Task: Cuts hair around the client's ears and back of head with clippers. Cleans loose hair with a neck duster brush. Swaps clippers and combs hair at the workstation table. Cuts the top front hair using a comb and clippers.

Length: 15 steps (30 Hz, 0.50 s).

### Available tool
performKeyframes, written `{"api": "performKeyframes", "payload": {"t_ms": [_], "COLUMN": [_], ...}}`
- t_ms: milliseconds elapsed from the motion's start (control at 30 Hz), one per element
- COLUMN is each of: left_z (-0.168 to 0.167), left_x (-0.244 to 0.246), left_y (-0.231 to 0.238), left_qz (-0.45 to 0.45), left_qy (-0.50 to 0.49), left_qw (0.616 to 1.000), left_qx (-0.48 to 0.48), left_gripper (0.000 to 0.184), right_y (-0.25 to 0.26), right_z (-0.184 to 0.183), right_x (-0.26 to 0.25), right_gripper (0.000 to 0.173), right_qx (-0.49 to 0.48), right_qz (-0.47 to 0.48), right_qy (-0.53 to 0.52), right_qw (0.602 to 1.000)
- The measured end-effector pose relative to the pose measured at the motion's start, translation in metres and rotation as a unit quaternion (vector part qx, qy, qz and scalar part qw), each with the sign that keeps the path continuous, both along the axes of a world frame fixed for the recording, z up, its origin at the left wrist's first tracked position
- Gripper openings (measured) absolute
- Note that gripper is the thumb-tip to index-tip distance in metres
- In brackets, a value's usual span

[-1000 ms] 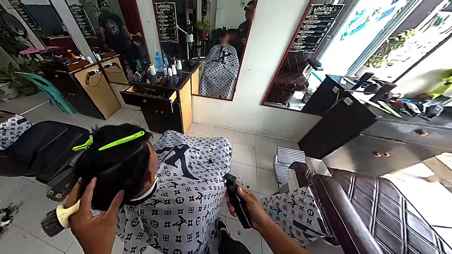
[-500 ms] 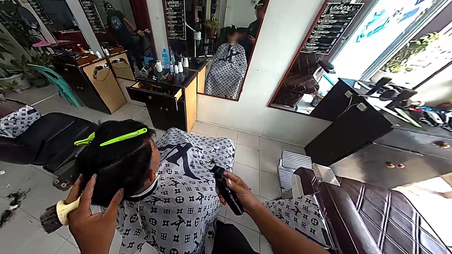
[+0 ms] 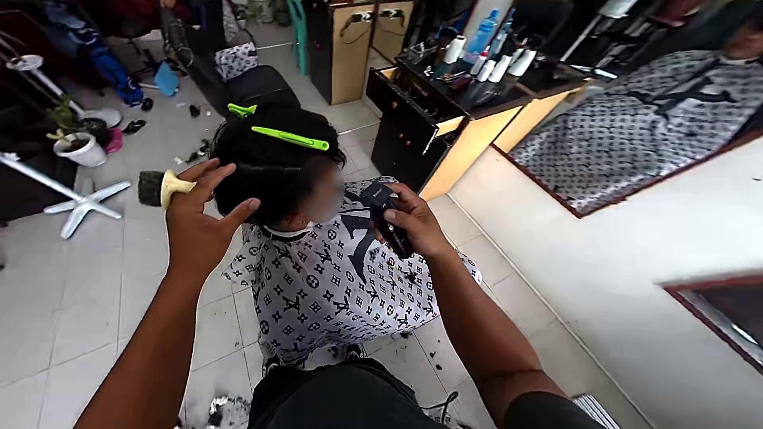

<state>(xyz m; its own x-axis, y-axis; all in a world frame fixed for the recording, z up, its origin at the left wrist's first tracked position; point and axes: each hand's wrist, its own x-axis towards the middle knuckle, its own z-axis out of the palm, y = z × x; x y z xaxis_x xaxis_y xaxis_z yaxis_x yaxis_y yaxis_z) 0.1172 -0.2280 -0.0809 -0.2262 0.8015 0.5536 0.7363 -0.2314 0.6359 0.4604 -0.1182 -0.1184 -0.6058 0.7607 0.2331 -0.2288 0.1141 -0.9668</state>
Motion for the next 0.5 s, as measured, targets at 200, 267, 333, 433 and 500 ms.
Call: {"api": "performKeyframes", "payload": {"t_ms": [200,267,333,433,500], "left_z": [0.006,0.007,0.006,0.006,0.005], "left_x": [0.031,0.035,0.04,0.043,0.044], "left_y": [0.004,0.005,0.004,0.005,0.005], "left_qz": [0.088,0.107,0.119,0.126,0.129], "left_qy": [-0.028,-0.03,-0.025,-0.021,-0.018], "left_qw": [0.995,0.992,0.991,0.991,0.99], "left_qx": [-0.043,-0.054,-0.06,-0.05,-0.051], "left_gripper": [0.058,0.058,0.059,0.058,0.058], "right_y": [0.046,0.054,0.058,0.063,0.064], "right_z": [0.003,0.003,0.0,-0.001,-0.001], "right_x": [-0.024,-0.032,-0.037,-0.044,-0.047], "right_gripper": [0.048,0.047,0.047,0.049,0.049], "right_qx": [0.018,0.014,0.006,0.011,0.008], "right_qz": [0.084,0.096,0.102,0.109,0.112], "right_qy": [-0.07,-0.067,-0.063,-0.061,-0.061], "right_qw": [0.994,0.993,0.993,0.992,0.992]}}
